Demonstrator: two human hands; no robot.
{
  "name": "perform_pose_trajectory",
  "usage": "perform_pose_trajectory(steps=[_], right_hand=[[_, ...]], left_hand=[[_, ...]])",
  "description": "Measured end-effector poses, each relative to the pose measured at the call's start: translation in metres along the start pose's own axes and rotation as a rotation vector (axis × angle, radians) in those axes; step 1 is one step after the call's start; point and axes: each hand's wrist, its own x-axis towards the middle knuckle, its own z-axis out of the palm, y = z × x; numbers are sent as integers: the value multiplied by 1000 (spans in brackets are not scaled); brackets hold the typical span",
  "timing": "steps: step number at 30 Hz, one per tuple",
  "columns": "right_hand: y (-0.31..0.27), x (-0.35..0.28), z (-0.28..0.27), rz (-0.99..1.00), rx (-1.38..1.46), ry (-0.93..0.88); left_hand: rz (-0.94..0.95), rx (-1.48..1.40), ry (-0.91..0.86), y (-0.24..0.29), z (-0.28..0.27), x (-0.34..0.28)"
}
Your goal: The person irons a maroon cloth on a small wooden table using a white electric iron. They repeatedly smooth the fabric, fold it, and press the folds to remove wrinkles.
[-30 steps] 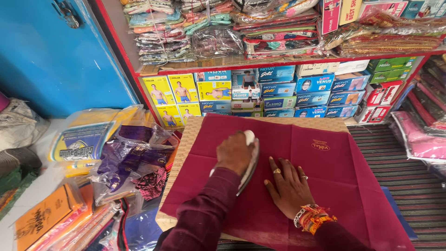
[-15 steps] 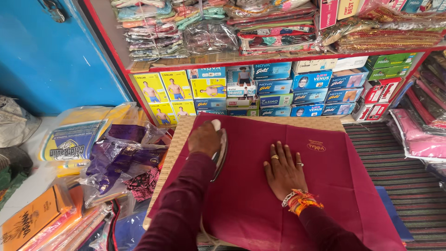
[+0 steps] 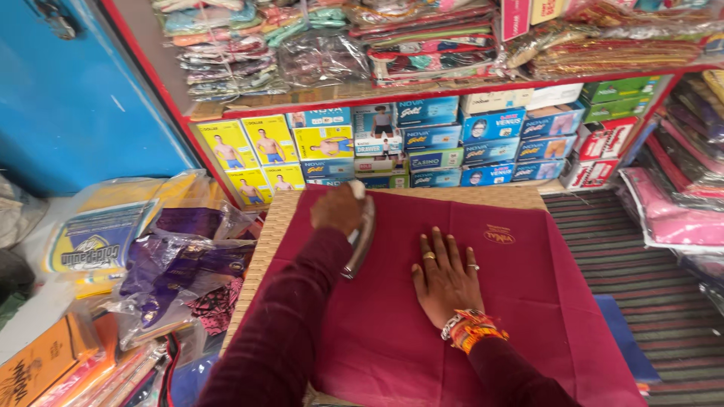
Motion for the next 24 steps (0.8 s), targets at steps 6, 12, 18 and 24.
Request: perform_pose_trajectory(steps=[6, 12, 18, 24], right_hand=[[-3, -1, -7, 13, 12, -22], [-5, -1, -14, 8, 20, -50], [-16, 1, -44, -1, 149, -287], [-42, -34, -73, -333, 347, -343]], left_hand=[[-34, -54, 178, -48, -6, -1], [0, -17, 66, -60, -23, -74], [-18, -82, 43, -44, -55, -110], [-27, -336, 238, -36, -118, -128]])
